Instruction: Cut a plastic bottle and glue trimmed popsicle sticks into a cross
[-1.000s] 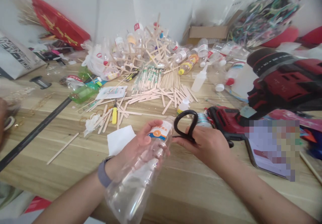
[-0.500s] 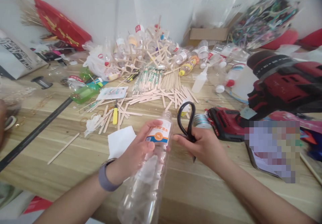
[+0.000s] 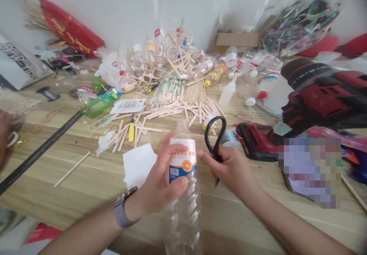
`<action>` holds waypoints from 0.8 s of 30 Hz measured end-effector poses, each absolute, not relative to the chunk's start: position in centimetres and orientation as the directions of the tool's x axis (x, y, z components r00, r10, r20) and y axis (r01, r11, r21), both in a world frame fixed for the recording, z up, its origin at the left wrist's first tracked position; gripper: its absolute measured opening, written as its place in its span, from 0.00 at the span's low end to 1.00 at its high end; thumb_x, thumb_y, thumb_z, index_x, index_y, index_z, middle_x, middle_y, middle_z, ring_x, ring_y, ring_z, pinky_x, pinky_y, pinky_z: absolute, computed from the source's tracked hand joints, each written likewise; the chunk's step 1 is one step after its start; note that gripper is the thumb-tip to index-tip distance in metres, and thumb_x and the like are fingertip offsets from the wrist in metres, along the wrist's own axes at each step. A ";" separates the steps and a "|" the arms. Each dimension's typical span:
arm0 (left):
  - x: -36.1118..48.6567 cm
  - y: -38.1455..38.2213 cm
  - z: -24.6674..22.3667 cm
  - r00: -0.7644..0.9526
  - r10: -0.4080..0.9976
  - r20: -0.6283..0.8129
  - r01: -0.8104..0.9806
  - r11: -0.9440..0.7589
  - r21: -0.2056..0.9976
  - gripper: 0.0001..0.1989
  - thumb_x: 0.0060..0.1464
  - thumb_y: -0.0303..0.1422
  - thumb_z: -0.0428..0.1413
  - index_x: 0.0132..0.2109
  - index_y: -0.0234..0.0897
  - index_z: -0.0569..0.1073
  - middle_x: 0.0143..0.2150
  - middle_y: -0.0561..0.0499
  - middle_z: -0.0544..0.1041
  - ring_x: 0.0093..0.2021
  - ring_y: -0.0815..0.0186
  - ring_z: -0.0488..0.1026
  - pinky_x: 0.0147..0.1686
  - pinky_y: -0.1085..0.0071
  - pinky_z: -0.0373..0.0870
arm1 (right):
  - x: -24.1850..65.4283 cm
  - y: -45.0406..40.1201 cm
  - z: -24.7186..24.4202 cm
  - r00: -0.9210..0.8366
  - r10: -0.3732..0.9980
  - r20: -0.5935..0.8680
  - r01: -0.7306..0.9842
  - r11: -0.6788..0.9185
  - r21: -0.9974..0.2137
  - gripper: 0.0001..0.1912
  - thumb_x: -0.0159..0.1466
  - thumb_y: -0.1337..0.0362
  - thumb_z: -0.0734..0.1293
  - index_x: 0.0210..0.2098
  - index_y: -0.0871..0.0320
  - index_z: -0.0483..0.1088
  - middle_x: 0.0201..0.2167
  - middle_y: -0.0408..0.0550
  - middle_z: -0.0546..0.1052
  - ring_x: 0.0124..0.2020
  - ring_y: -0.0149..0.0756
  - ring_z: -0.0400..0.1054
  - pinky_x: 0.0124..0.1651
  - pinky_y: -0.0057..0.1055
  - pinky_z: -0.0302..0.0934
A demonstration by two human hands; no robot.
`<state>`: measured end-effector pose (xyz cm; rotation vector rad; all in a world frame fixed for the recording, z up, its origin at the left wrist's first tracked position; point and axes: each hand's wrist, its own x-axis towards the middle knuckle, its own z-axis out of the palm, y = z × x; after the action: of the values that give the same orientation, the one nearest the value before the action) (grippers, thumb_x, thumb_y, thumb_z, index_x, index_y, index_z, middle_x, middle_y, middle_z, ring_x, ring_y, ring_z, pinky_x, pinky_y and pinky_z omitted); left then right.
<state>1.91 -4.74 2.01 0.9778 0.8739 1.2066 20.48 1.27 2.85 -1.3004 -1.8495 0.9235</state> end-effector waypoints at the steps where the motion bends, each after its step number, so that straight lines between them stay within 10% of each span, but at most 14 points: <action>1: 2.0 -4.7 2.0 0.101 0.994 0.038 -0.276 -0.009 0.961 0.24 0.46 0.28 0.66 0.51 0.45 0.73 0.68 0.50 0.54 0.63 0.52 0.56 0.53 0.67 0.63 | 20.4 1.2 2.9 -0.265 0.959 0.106 0.452 0.220 -0.864 0.29 0.60 0.45 0.65 0.11 0.54 0.55 0.05 0.39 0.60 0.08 0.26 0.53 0.11 0.24 0.43; 7: 1.6 -3.7 1.5 0.375 0.926 0.047 -0.560 0.186 0.808 0.22 0.55 0.39 0.60 0.55 0.54 0.65 0.47 0.50 0.75 0.32 0.67 0.75 0.33 0.69 0.71 | 20.2 0.7 2.5 -0.290 0.951 0.104 0.269 0.186 -0.945 0.26 0.60 0.46 0.66 0.14 0.56 0.60 0.07 0.40 0.64 0.09 0.26 0.55 0.11 0.23 0.49; 13: 0.9 -3.1 0.8 0.571 0.819 0.059 -0.674 0.426 0.603 0.21 0.53 0.39 0.59 0.54 0.58 0.68 0.44 0.51 0.76 0.33 0.60 0.78 0.28 0.70 0.71 | 20.5 0.6 2.2 -0.399 0.883 0.246 0.171 0.336 -0.926 0.22 0.63 0.50 0.66 0.19 0.57 0.70 0.12 0.40 0.70 0.12 0.27 0.61 0.15 0.22 0.55; 24: 0.7 -2.9 1.9 0.556 0.831 -0.001 -0.634 0.425 0.646 0.23 0.52 0.36 0.59 0.55 0.54 0.65 0.39 0.53 0.76 0.32 0.64 0.77 0.29 0.71 0.72 | 21.4 1.4 3.2 -0.358 0.713 0.603 0.610 0.668 -0.427 0.34 0.66 0.40 0.56 0.18 0.59 0.69 0.13 0.42 0.69 0.14 0.26 0.61 0.16 0.25 0.47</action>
<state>0.70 -2.93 1.95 0.6442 0.3452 0.9384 21.36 1.42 3.18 -1.0188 -2.0797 0.1636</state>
